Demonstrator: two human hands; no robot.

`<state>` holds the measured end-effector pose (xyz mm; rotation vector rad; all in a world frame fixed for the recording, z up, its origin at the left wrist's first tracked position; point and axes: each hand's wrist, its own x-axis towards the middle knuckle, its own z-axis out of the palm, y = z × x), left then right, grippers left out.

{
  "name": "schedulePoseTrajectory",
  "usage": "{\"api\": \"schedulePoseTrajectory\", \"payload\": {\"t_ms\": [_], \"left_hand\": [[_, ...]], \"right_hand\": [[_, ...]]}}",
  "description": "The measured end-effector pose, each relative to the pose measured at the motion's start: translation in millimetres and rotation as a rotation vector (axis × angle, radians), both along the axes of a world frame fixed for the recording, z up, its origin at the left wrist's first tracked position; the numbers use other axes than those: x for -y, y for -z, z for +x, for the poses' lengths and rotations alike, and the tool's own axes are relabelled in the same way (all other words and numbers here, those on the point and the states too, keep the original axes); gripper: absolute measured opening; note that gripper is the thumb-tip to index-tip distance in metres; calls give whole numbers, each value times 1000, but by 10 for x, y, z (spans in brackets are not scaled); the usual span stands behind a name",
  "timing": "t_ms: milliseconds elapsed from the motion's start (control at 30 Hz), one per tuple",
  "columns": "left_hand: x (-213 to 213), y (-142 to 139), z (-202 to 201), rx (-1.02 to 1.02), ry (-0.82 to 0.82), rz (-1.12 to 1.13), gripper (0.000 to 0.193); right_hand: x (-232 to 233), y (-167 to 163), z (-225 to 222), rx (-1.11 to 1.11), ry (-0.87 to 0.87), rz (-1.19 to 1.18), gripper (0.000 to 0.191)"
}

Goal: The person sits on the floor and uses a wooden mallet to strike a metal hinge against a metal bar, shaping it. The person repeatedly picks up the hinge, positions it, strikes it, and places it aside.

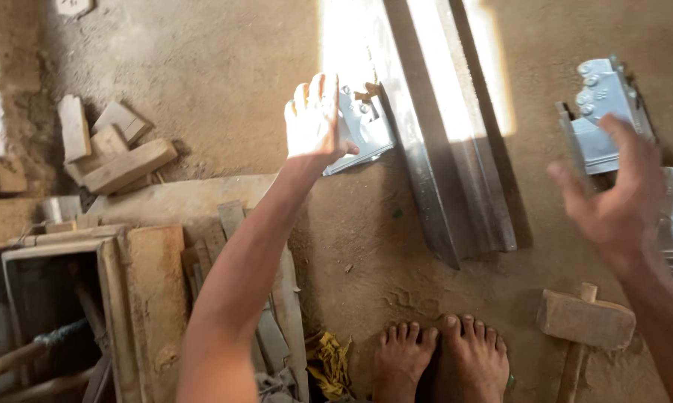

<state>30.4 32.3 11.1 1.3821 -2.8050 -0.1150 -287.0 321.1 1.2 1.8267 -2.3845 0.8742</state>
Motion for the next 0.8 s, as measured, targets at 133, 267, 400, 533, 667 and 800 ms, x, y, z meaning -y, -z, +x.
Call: {"api": "schedulePoseTrajectory", "payload": {"t_ms": [133,267,400,533,667,800], "left_hand": [[96,151,-200,325,-244,259,118],[-35,272,-114,194,-149,-42,111],[-60,337,-47,129,-179,114,85],[36,355,-43,221,-200,185,116],[24,399,124,83,-178,236,80],[-155,550,308,-155,-53,36,62]], "right_hand": [[-269,-73,384,232,-44,89,64],[-524,2,439,376,33,142,59],[-615,133,468,516,97,207,53],[-523,165,582,624,96,209,49],[-423,89,659,636,70,250,49],[-369,56,700,665,68,277,47]]}}
